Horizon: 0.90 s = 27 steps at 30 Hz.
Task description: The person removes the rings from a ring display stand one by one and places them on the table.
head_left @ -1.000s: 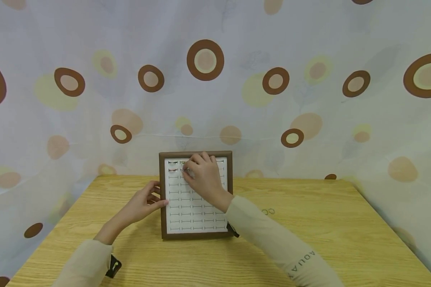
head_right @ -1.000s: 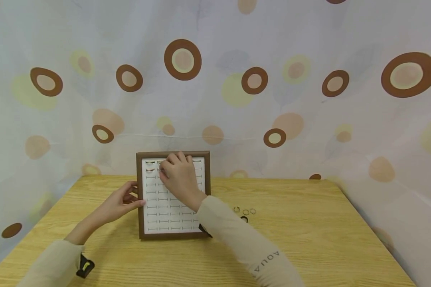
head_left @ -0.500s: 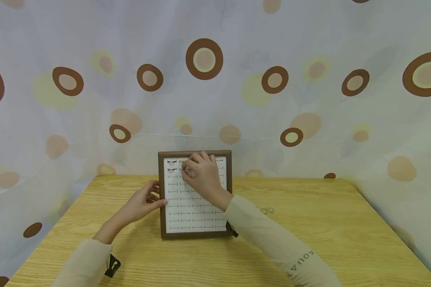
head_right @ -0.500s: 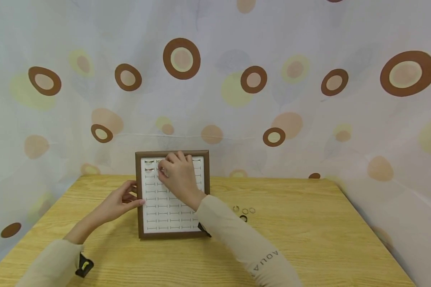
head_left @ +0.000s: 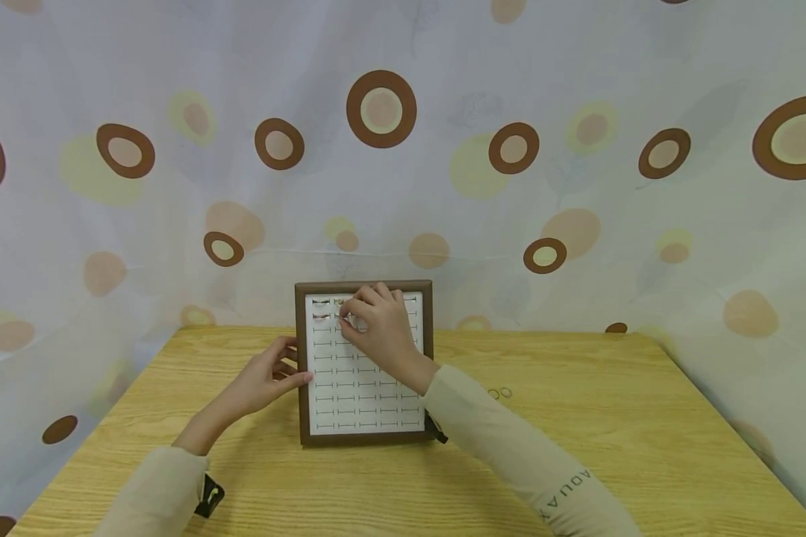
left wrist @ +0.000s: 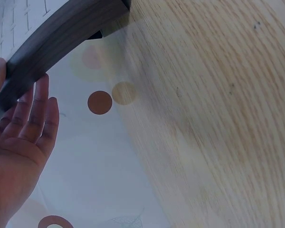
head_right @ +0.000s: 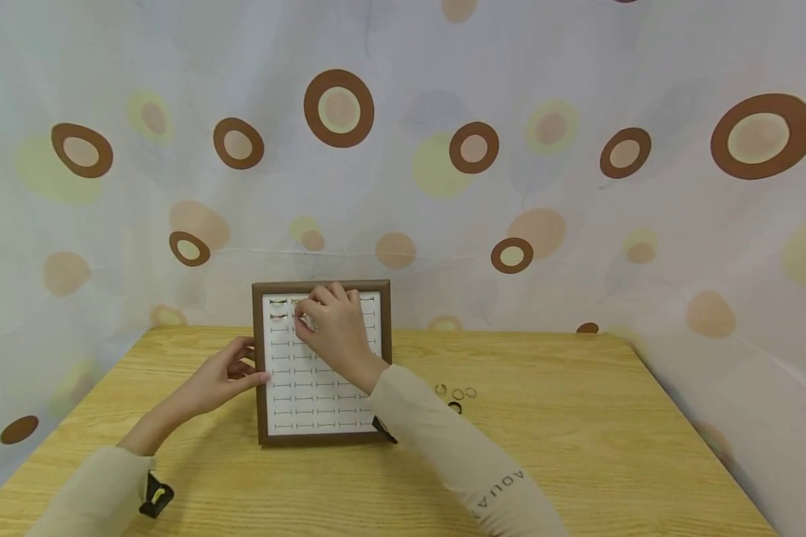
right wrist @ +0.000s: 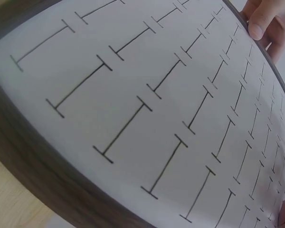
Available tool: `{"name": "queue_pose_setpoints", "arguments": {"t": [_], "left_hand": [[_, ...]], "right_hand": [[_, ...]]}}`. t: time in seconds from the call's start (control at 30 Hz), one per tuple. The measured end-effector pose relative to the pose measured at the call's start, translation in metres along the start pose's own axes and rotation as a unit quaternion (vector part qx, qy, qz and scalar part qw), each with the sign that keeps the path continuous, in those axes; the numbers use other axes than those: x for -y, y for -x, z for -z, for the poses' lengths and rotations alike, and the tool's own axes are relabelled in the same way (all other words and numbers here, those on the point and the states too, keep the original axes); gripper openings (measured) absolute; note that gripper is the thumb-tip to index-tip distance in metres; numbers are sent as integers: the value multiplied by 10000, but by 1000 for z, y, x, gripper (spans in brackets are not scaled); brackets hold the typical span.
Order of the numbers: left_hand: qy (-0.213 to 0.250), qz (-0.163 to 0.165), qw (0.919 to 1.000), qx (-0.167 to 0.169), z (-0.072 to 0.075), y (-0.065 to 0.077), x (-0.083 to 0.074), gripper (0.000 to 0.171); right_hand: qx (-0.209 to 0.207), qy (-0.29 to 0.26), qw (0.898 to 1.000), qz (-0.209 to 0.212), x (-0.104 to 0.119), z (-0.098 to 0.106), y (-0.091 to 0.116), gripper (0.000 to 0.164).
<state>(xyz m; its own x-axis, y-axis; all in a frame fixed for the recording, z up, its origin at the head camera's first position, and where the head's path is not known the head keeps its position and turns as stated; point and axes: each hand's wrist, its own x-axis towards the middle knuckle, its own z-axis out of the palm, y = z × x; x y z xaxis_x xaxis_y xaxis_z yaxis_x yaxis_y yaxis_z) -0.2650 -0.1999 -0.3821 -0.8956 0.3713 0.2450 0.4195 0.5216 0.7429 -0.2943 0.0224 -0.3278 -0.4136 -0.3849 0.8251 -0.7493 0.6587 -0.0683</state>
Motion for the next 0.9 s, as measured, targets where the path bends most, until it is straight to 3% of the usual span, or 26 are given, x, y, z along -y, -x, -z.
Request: {"name": "queue_pose_setpoints", "arguments": {"t": [0.57, 0.9], "left_hand": [[-55, -54, 10000, -2, 1, 0, -1, 53], [-90, -61, 9999, -19, 1, 0, 0, 54]], "right_hand": [[-87, -224, 9997, 91, -5, 20, 4, 6], [-198, -415, 9988, 148, -22, 39, 23, 9]]}}
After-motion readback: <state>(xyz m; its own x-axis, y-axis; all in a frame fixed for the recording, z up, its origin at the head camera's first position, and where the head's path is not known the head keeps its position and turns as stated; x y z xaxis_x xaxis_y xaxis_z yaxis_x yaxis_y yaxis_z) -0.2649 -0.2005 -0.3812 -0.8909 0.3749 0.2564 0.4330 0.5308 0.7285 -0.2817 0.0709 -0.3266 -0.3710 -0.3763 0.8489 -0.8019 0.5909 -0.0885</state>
